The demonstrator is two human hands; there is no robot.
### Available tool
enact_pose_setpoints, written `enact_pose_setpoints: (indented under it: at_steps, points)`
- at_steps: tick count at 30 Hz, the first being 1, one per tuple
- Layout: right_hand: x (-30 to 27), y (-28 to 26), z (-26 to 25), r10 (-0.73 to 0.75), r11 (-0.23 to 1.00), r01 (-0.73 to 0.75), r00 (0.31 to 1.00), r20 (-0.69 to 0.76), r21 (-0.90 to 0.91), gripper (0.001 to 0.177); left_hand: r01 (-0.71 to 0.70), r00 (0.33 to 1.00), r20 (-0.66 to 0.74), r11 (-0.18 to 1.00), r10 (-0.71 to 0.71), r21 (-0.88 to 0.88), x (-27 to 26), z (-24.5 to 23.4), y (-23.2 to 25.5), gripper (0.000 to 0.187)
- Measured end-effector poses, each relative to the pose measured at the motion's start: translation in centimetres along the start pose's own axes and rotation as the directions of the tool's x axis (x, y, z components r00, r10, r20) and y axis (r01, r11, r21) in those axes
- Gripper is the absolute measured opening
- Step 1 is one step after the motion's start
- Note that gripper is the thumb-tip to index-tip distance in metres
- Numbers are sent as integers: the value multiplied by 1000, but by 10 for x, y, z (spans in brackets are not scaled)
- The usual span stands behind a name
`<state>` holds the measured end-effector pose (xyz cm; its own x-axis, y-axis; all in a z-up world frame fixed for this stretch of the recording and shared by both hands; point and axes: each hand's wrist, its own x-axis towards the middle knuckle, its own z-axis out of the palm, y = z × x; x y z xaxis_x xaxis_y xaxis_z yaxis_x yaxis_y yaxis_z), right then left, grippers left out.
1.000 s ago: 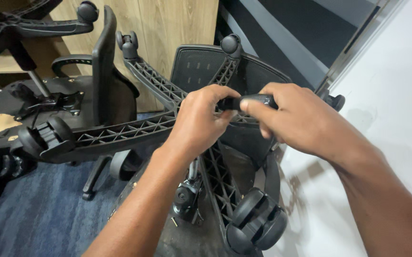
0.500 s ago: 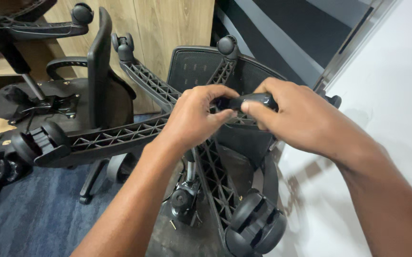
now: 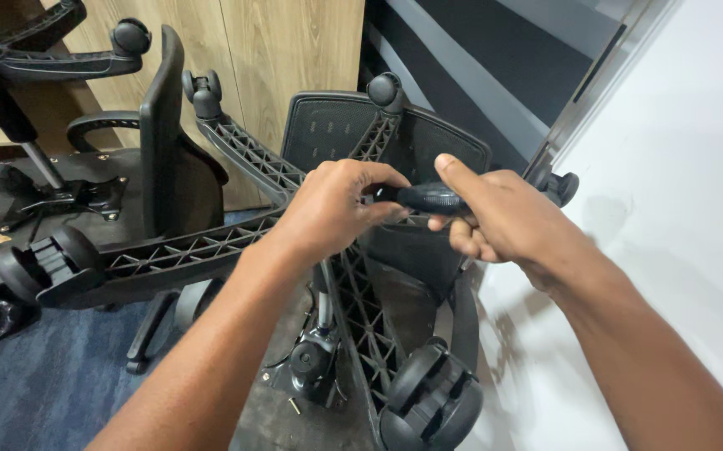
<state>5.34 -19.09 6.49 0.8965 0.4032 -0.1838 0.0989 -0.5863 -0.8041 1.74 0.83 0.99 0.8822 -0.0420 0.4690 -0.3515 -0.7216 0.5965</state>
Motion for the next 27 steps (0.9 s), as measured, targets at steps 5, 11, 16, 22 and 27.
enact_pose_setpoints:
  at_steps: [5,11,16,22,27]
  points:
    - [-14,-9,-9,-150,895,142,989,14,-423,43,-11,999,-42,996,7,-94,-7,2,-3,33]
    - [-9,-11,1,-212,895,222,975,69,-387,48,-166,926,-350,985,144,-35,-31,24,11,33]
    - [-8,-7,8,-50,993,57,996,74,-105,59,-95,919,-388,995,72,-41,-34,27,16,30]
    - [-12,-14,-1,-402,825,373,915,24,-424,42,-99,947,-316,991,64,-94,-25,19,6,29]
    - [-11,-14,6,-141,878,138,990,27,-459,54,-134,943,-319,987,99,-91,-31,19,7,30]
